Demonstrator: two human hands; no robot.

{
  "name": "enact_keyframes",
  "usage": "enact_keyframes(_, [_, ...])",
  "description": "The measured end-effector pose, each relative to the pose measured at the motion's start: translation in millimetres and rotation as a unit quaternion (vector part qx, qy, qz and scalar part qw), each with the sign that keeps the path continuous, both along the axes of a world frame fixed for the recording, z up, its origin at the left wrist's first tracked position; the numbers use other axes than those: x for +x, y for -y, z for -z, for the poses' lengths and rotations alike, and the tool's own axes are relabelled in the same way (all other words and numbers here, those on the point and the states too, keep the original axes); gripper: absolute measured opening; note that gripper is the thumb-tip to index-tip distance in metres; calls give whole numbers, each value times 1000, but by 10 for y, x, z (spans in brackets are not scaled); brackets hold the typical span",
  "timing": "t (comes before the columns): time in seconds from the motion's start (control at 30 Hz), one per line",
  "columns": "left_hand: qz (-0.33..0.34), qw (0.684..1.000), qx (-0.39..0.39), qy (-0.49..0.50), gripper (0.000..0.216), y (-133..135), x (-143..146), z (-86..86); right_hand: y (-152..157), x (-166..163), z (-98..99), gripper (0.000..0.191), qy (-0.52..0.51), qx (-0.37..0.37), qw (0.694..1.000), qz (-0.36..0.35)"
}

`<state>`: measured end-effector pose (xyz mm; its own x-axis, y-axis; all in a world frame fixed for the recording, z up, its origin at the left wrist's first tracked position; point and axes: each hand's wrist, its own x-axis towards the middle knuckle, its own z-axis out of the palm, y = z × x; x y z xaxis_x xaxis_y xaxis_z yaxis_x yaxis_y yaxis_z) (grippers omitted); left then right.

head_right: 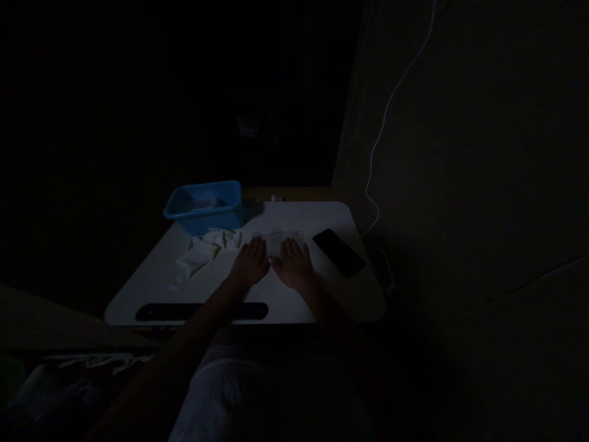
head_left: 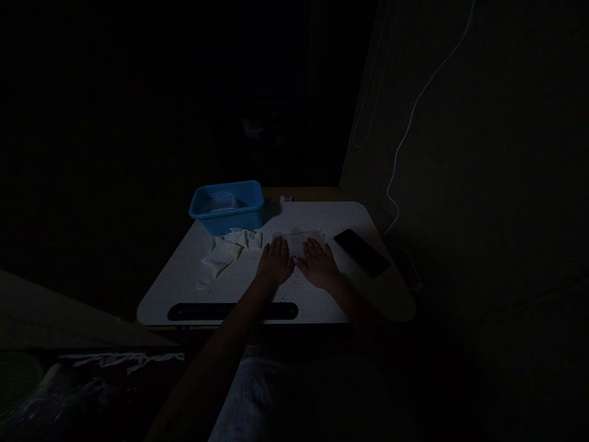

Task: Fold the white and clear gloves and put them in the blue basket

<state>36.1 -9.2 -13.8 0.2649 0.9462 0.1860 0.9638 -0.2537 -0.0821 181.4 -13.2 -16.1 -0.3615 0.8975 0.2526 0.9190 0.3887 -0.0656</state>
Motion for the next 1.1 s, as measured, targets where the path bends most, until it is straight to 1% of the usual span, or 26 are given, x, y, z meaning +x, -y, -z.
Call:
enact_keyframes(0.13, [-3, 1000, 6, 6, 58, -11, 0, 22, 1, -10, 10, 62, -12, 0, 1000, 20])
enact_keyframes(0.33, [-11, 1000, 10, 4, 58, -3, 10, 19, -32, -9, 12, 63, -33, -14, 993, 110])
enact_keyframes(0.47, [-9, 1000, 10, 2, 58, 0, 9, 17, -27, 2, -5, 63, -35, -16, 990, 133])
enact_keyframes(0.63, [-8, 1000, 7, 7, 58, 1, 16, 9, -20, 32, -34, 60, -49, -8, 993, 109])
enact_keyframes(0.7, [-10, 1000, 4, 7, 58, 7, 18, 2, -19, 44, -39, 58, -50, -6, 996, 76])
enact_keyframes(0.8, [-7, 1000, -1, 5, 58, 17, 16, -10, -8, 53, -29, 57, -32, 10, 999, -1])
enact_keyframes(0.87, [-4, 1000, -1, 3, 58, 21, 13, -14, 3, 50, -13, 58, -15, 17, 999, -37])
enact_keyframes(0.9, [-5, 1000, 1, 4, 57, 21, 11, -12, 9, 45, -4, 59, -10, 17, 999, -41])
enact_keyframes(0.97, [-4, 1000, 3, 6, 57, 16, 9, -3, 15, 31, 13, 60, -5, 10, 1000, -27])
enact_keyframes(1.1, [-5, 1000, 11, 13, 58, 0, 4, 34, 11, -5, 27, 64, -11, -4, 999, 40])
